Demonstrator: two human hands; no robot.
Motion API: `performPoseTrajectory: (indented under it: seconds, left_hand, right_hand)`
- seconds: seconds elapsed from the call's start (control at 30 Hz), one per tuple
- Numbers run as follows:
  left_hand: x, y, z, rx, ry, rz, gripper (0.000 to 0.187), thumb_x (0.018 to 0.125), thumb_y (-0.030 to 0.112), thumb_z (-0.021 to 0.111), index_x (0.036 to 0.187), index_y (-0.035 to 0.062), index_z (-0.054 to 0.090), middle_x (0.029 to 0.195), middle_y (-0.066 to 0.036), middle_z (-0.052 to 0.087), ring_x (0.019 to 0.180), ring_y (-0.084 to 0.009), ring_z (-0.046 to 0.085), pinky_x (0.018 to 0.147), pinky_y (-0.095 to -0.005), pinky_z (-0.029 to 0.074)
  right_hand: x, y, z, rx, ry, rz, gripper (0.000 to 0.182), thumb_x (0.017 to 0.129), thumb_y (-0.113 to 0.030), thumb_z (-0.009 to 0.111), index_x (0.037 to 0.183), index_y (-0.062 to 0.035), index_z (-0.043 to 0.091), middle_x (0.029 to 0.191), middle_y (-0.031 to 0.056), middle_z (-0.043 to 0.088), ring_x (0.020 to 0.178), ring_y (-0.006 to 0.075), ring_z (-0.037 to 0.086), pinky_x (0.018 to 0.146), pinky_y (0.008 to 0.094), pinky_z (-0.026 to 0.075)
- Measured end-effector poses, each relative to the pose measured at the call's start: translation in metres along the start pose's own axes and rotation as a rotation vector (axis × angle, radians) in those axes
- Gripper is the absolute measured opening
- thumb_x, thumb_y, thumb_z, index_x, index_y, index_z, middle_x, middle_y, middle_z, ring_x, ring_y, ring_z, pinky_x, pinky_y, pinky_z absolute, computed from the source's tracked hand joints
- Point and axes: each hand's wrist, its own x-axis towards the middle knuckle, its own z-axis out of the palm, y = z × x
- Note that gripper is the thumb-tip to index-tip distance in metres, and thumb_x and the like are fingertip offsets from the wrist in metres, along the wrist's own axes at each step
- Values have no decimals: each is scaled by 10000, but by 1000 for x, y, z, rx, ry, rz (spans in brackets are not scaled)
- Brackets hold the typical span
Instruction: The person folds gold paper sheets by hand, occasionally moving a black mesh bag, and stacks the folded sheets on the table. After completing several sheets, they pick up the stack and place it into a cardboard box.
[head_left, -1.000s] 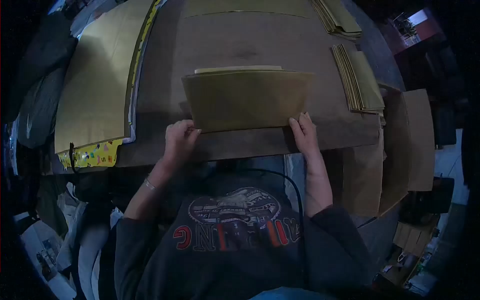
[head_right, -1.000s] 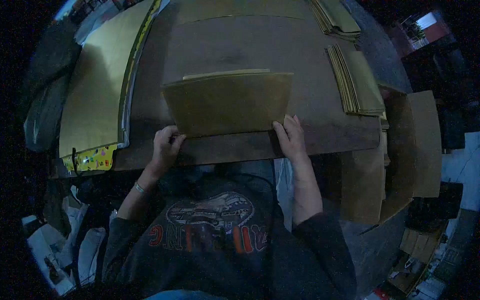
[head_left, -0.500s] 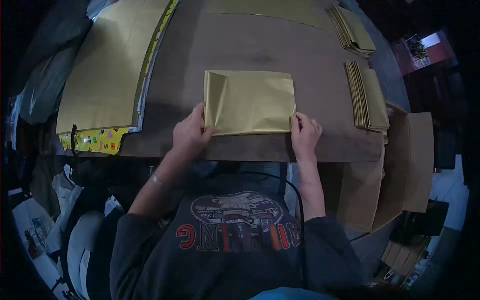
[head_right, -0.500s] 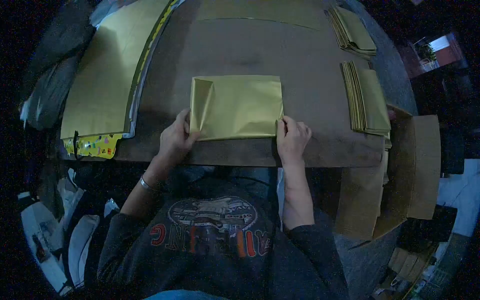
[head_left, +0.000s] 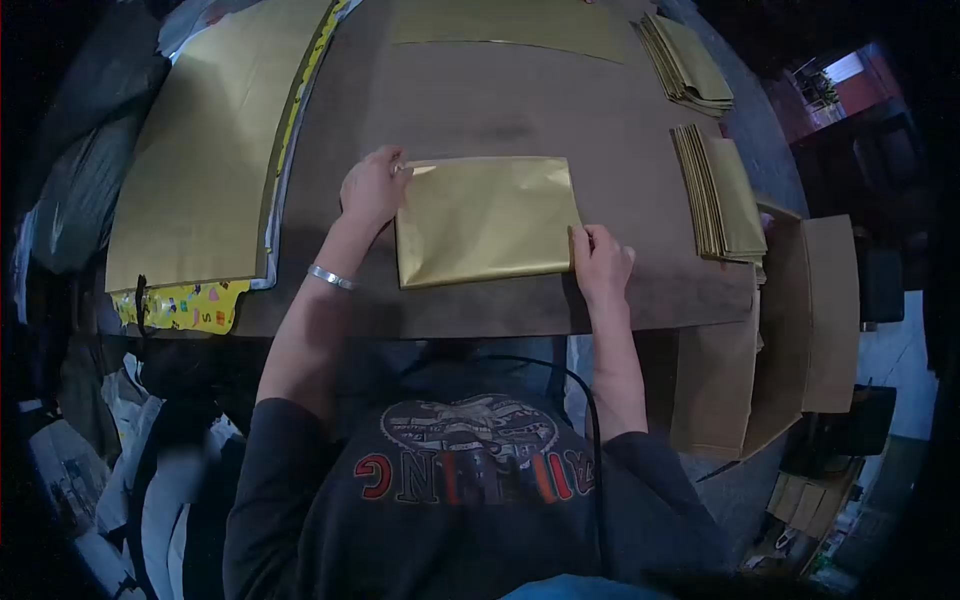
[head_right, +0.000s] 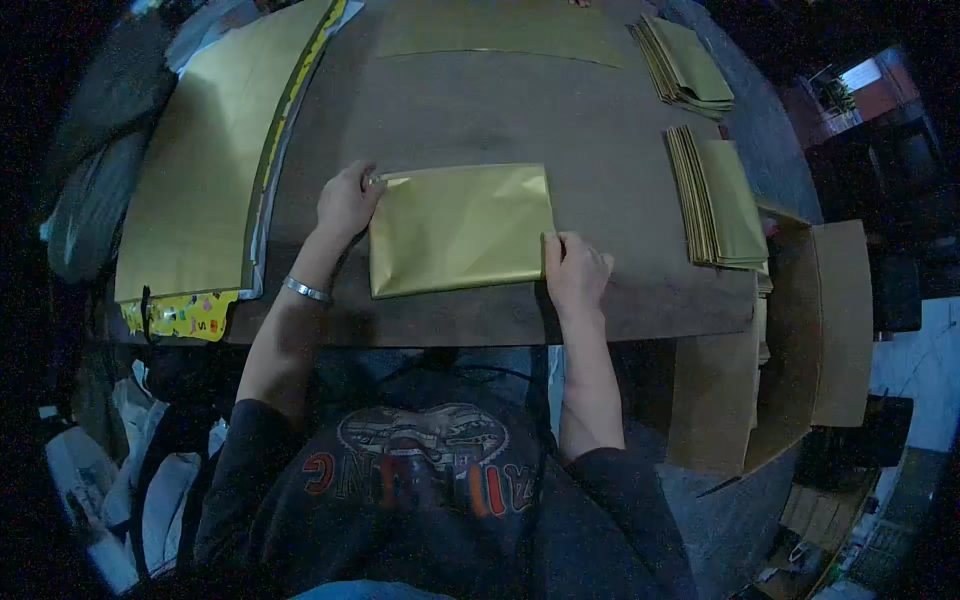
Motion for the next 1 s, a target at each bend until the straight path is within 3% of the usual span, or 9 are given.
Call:
performPoseTrajectory:
  seconds: [0.03, 0.17, 0.27, 0.73, 0.8, 0.9, 0.93, 1.0]
  left_hand:
    - [1, 6, -7, -18, -45, -46, 317, 831, 263, 643, 1096, 88, 654, 972, -140, 680, 938, -331, 646, 815, -433, 506]
    - [7, 6, -8, -83, -51, -58, 258, 816, 272, 657, 1008, 107, 705, 898, -136, 691, 896, -320, 656, 778, -423, 517]
    - [10, 12, -12, -53, -140, -132, 264, 814, 291, 666, 994, 103, 709, 925, -124, 693, 897, -314, 656, 770, -415, 519]
    - [9, 7, -3, -13, -21, -58, 262, 801, 309, 690, 975, 114, 706, 898, -95, 684, 840, -290, 658, 735, -401, 516]
    - [7, 7, -3, -18, -17, -34, 246, 798, 306, 699, 942, 107, 703, 876, -98, 673, 830, -283, 653, 714, -396, 511]
    - [6, 7, -4, -7, -10, -23, 247, 800, 308, 698, 923, 94, 693, 870, -111, 663, 829, -289, 650, 715, -398, 510]
    - [7, 6, -1, 6, -23, -49, 245, 803, 307, 694, 927, 95, 693, 873, -112, 662, 831, -291, 649, 716, -399, 509]
    - [6, 5, -1, 9, 6, -20, 245, 809, 310, 685, 930, 97, 695, 885, -113, 664, 843, -298, 649, 732, -403, 507]
  right_hand:
    - [1, -1, -1, -2, 1, 0, 299, 913, -333, 548, 884, -68, 683, 756, 146, 672, 739, 349, 636, 743, 435, 434]
    - [4, -1, 0, -23, -43, 39, 309, 921, -340, 530, 883, -74, 682, 738, 152, 665, 732, 354, 634, 739, 445, 444]
    - [5, -2, -1, -16, -50, 60, 299, 920, -323, 532, 849, -69, 673, 731, 165, 661, 726, 358, 631, 769, 447, 426]
    - [8, 0, 3, -77, -1, 40, 271, 908, -282, 536, 787, -68, 649, 689, 164, 654, 674, 376, 634, 765, 453, 412]
    - [8, -1, 1, -137, -83, 65, 246, 906, -283, 540, 830, -72, 640, 749, 156, 670, 742, 352, 637, 771, 461, 413]
    - [12, -13, -15, -181, -15, 7, 221, 885, -291, 590, 916, -77, 637, 773, 116, 651, 813, 321, 612, 784, 474, 435]
    - [16, -16, -12, -164, 33, -46, 226, 883, -281, 592, 968, -73, 612, 912, 111, 640, 931, 297, 566, 845, 477, 417]
    - [26, -56, -24, -123, -59, -183, 275, 896, -268, 574, 1069, -56, 587, 1083, 162, 598, 1073, 325, 517, 948, 489, 385]
